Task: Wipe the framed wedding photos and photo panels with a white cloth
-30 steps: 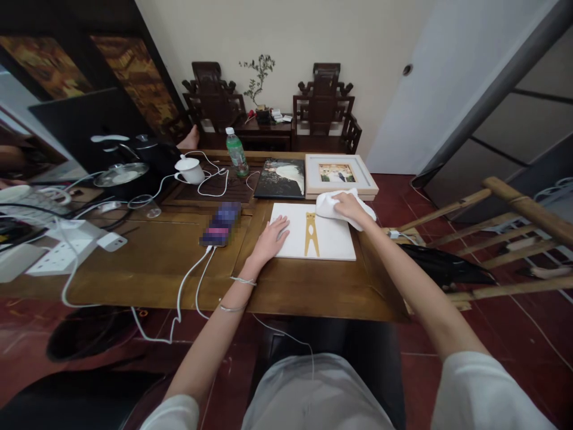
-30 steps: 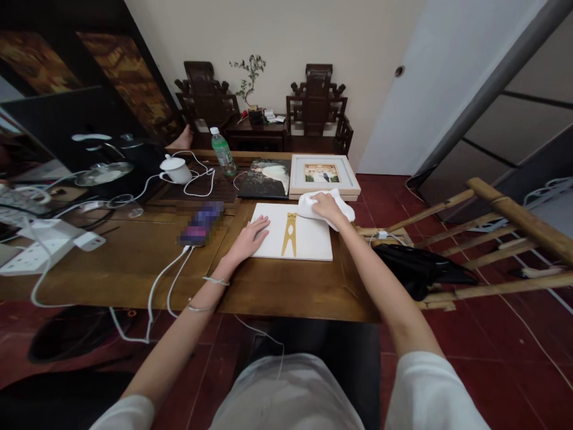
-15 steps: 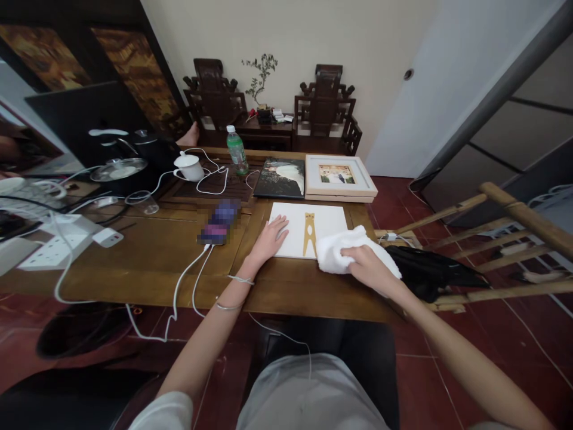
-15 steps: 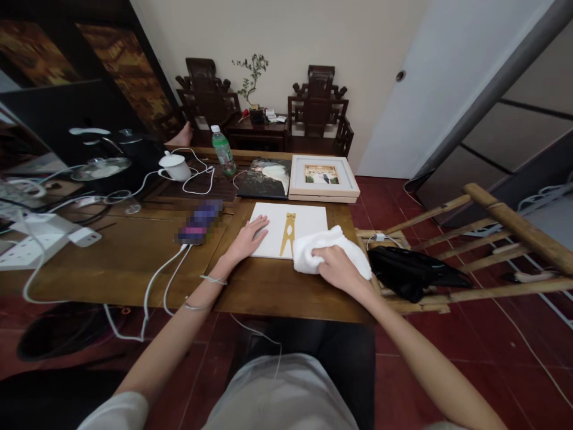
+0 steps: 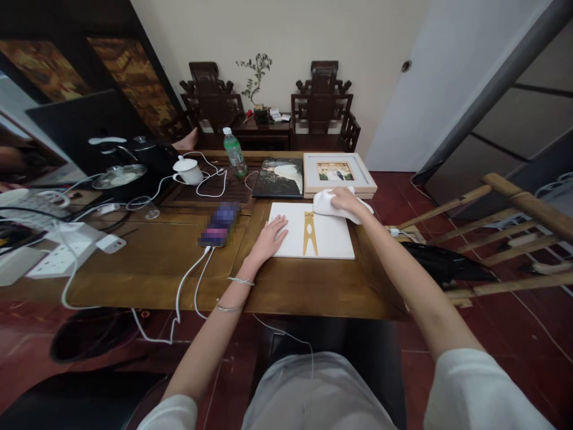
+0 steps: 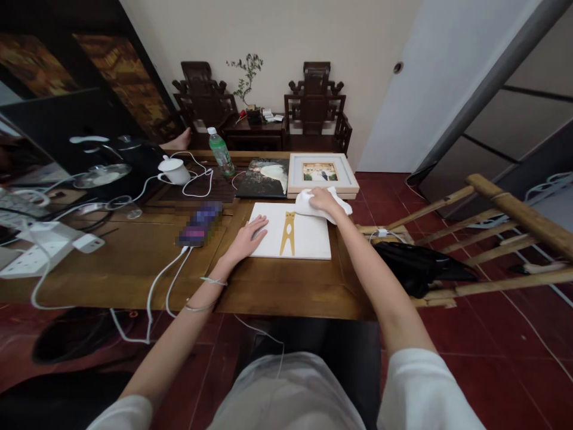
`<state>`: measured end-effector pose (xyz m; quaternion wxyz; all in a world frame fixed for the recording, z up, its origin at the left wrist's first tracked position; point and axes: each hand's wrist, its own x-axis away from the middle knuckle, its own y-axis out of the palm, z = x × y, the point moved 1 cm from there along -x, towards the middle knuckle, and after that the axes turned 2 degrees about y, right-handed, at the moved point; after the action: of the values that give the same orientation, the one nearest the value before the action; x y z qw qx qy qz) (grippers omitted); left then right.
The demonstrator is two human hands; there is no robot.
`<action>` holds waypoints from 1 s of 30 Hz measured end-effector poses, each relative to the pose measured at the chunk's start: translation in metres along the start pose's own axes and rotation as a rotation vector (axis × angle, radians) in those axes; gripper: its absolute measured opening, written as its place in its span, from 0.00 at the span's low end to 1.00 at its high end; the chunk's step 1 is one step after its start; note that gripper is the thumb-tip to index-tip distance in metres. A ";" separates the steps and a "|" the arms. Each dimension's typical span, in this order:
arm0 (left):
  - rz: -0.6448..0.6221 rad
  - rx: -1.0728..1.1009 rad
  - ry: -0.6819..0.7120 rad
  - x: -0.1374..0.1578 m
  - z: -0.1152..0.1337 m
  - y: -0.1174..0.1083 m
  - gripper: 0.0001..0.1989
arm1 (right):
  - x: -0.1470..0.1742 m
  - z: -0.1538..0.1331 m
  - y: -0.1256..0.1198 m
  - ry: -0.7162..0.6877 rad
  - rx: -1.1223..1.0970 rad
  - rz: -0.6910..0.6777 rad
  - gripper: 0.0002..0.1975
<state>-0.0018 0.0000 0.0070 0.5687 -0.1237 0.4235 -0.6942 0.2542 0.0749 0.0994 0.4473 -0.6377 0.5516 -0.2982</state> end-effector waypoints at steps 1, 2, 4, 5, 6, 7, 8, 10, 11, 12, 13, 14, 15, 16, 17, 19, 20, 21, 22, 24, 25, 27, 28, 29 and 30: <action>0.001 -0.001 -0.001 0.000 0.000 0.000 0.18 | 0.000 0.000 0.000 0.006 0.003 -0.001 0.20; 0.000 -0.002 -0.002 0.000 0.000 0.000 0.18 | 0.002 0.000 0.001 0.014 0.006 -0.003 0.20; -0.001 -0.005 -0.001 0.000 0.001 0.000 0.18 | 0.014 0.000 0.003 0.008 0.016 -0.013 0.19; -0.002 -0.007 0.000 0.000 0.001 0.000 0.19 | 0.024 -0.001 0.005 -0.009 0.022 -0.021 0.18; -0.002 -0.010 0.002 0.000 0.001 0.000 0.19 | 0.037 -0.002 0.006 -0.033 0.026 -0.029 0.17; -0.002 -0.012 0.003 0.000 0.001 0.000 0.19 | 0.053 -0.004 0.008 -0.062 0.028 -0.041 0.16; -0.001 -0.015 0.004 0.000 0.001 0.000 0.19 | 0.070 -0.006 0.009 -0.094 0.027 -0.053 0.15; 0.000 -0.020 0.004 0.000 0.001 0.001 0.19 | 0.106 -0.013 0.010 -0.140 0.010 -0.084 0.12; -0.001 -0.021 0.005 0.000 0.001 0.001 0.19 | 0.123 -0.016 0.009 -0.153 0.002 -0.096 0.11; -0.002 -0.022 0.005 0.000 0.001 0.001 0.19 | 0.139 -0.019 0.009 -0.167 -0.008 -0.106 0.11; -0.004 -0.022 0.005 0.000 0.001 0.002 0.19 | 0.151 -0.022 0.008 -0.185 -0.020 -0.128 0.10; -0.006 -0.022 0.005 0.000 0.001 0.002 0.19 | 0.160 -0.024 0.006 -0.198 -0.030 -0.147 0.10; -0.008 -0.020 0.006 0.000 0.001 0.001 0.19 | 0.164 -0.025 0.005 -0.207 -0.039 -0.168 0.09; -0.009 -0.018 0.008 0.000 0.001 0.001 0.20 | 0.164 -0.024 0.003 -0.209 -0.047 -0.186 0.09; -0.011 -0.017 0.010 0.000 0.001 0.001 0.20 | 0.160 -0.022 0.003 -0.202 -0.051 -0.193 0.09; -0.014 -0.018 0.015 0.001 0.001 0.000 0.21 | 0.142 -0.015 0.002 -0.173 -0.048 -0.180 0.10; -0.015 -0.021 0.016 0.001 0.001 0.000 0.21 | 0.129 -0.011 0.002 -0.158 -0.044 -0.165 0.11; -0.017 -0.025 0.018 0.001 0.001 0.000 0.21 | 0.114 -0.006 0.003 -0.143 -0.041 -0.147 0.12; -0.018 -0.029 0.019 0.001 0.001 -0.001 0.21 | 0.098 -0.003 0.004 -0.125 -0.039 -0.127 0.13; -0.020 -0.035 0.022 0.001 0.001 -0.001 0.22 | 0.067 0.002 0.007 -0.083 -0.033 -0.086 0.17; -0.021 -0.038 0.023 0.001 0.001 -0.001 0.22 | 0.053 0.004 0.008 -0.062 -0.025 -0.067 0.18; -0.023 -0.045 0.023 0.001 0.000 0.000 0.22 | 0.032 0.005 0.011 -0.026 0.002 -0.021 0.19; -0.023 -0.049 0.023 0.001 0.000 0.000 0.22 | 0.025 0.005 0.013 -0.010 0.016 0.002 0.19; -0.021 -0.054 0.022 0.001 -0.001 0.000 0.22 | 0.022 0.004 0.014 0.001 0.026 0.025 0.19; -0.020 -0.059 0.022 0.001 -0.001 0.000 0.22 | 0.021 0.004 0.017 0.008 0.033 0.048 0.19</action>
<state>-0.0027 -0.0003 0.0060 0.5532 -0.1367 0.4487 -0.6884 0.2549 0.0555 0.0805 0.4626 -0.6158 0.5635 -0.2988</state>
